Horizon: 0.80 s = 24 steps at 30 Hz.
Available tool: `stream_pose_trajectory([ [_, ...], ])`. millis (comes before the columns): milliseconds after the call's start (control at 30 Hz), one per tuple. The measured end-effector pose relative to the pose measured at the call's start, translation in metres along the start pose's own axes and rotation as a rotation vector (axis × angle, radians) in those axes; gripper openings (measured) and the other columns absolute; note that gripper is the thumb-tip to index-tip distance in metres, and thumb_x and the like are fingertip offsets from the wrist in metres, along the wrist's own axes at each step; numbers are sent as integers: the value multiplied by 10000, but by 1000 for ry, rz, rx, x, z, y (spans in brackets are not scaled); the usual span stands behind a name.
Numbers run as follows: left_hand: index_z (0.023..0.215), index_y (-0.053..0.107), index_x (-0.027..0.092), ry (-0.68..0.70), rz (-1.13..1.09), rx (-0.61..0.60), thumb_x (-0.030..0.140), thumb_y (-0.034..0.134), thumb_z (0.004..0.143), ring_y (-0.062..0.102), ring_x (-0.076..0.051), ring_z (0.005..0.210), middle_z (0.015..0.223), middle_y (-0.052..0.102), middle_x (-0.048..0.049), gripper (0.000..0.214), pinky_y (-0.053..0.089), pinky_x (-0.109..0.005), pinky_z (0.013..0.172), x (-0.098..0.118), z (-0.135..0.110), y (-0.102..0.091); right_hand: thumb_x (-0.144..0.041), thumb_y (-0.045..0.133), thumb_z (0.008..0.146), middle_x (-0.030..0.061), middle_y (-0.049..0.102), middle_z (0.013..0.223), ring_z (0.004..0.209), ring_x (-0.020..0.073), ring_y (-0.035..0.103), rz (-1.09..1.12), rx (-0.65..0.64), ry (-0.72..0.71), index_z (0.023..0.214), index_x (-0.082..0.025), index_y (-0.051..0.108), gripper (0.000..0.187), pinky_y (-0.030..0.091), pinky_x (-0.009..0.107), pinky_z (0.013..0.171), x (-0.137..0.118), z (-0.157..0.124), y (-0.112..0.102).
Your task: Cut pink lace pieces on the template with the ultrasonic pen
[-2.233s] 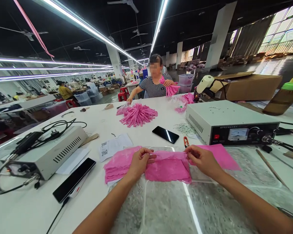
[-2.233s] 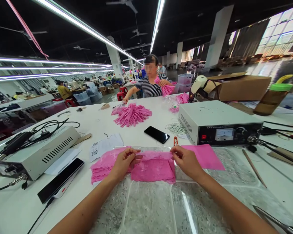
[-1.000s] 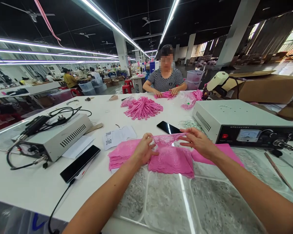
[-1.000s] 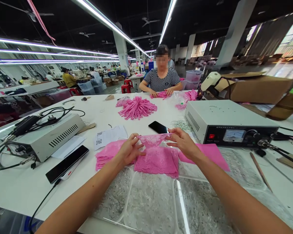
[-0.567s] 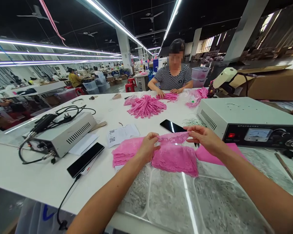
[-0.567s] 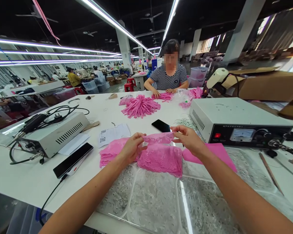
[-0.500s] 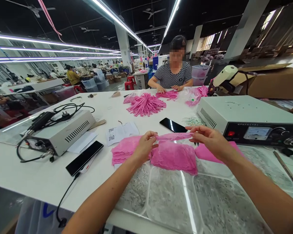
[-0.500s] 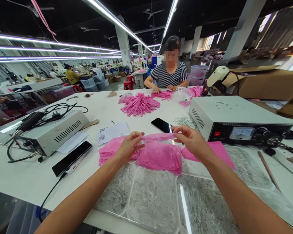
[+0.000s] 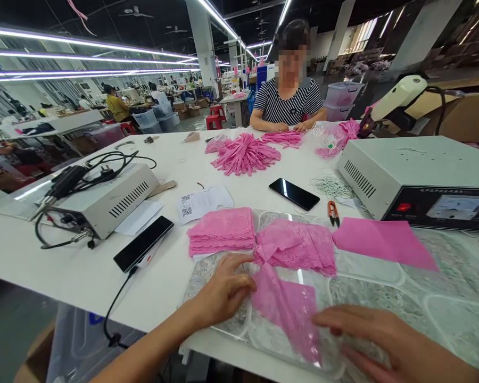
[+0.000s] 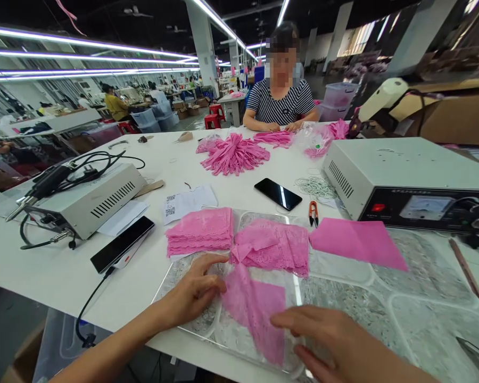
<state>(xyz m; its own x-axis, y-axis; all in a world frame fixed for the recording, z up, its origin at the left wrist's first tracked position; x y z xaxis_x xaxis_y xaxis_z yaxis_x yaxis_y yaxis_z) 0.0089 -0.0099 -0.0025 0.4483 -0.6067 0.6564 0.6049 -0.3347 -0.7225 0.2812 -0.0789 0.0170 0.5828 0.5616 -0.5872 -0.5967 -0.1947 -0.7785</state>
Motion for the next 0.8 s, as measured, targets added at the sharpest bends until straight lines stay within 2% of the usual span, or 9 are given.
stream_pose_trajectory([
  [100, 846, 669, 218, 68, 116, 19, 69, 487, 846, 516, -255, 1213, 1334, 543, -95, 235, 438, -413, 1015, 0, -6, -1, -275, 491, 934, 25, 736, 990, 859, 224, 712, -31, 147, 47, 1087, -328, 696, 261, 604, 319, 704, 22, 24, -1],
  [233, 878, 640, 223, 67, 218, -14, 43, 456, 826, 526, -241, 1223, 1279, 592, -95, 262, 300, -498, 1120, -2, -22, -7, -263, 452, 918, 49, 732, 969, 834, 233, 701, -64, 156, 38, 981, -269, 726, 281, 592, 364, 696, 49, 50, 19],
  [333, 882, 618, 213, 29, 269, -56, 25, 432, 796, 545, -227, 1200, 1212, 628, -94, 278, 228, -525, 1145, -3, -40, -14, -257, 461, 910, 66, 717, 1030, 864, 249, 698, -72, 175, 41, 977, -252, 722, 269, 594, 379, 700, 57, 48, 30],
  [433, 986, 612, 210, 33, 274, -69, 37, 450, 762, 558, -226, 1185, 1194, 637, -101, 326, 199, -514, 1156, -1, -50, -19, -231, 467, 913, 69, 701, 1065, 895, 243, 692, -100, 231, 12, 1044, -253, 700, 268, 593, 361, 706, 54, 39, 31],
  [567, 1201, 582, 224, 131, 270, -29, 84, 482, 827, 527, -253, 1251, 1308, 597, -111, 411, 248, -479, 1145, 4, -37, -13, -189, 460, 923, 54, 694, 1057, 937, 222, 677, -136, 292, -47, 1083, -271, 677, 282, 587, 341, 750, 45, 46, 28],
  [633, 1180, 616, 233, 142, 252, -33, 137, 499, 887, 547, -265, 1231, 1294, 613, -104, 330, 329, -453, 1105, 4, -24, -5, -205, 478, 918, 64, 683, 1061, 963, 239, 663, -143, 301, -48, 1102, -268, 668, 271, 582, 362, 766, 42, 59, 28],
  [733, 1053, 680, 213, 88, 216, 12, 192, 492, 924, 621, -272, 1094, 1178, 670, -119, 229, 453, -429, 977, 2, -5, 5, -248, 540, 884, 104, 651, 1087, 971, 273, 641, -138, 297, -37, 1146, -241, 644, 282, 573, 396, 748, 40, 84, 31],
  [800, 1048, 679, 200, 35, 213, 70, 216, 483, 933, 627, -282, 1047, 1131, 674, -135, 228, 479, -441, 921, 0, 7, 8, -262, 546, 876, 105, 647, 1052, 943, 266, 631, -105, 274, -34, 1077, -232, 665, 235, 560, 388, 738, 40, 100, 35],
])
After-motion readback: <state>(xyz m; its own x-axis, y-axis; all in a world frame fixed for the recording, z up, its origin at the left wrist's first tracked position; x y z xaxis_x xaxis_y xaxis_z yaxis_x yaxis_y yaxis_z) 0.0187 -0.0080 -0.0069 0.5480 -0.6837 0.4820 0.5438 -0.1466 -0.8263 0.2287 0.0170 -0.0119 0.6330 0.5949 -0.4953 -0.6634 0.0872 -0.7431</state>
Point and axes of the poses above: each hand's wrist, its own z-axis towards the middle knuckle, its own y-axis out of the palm, x = y × z, the point moved 2 cm from there along z, towards the middle knuckle
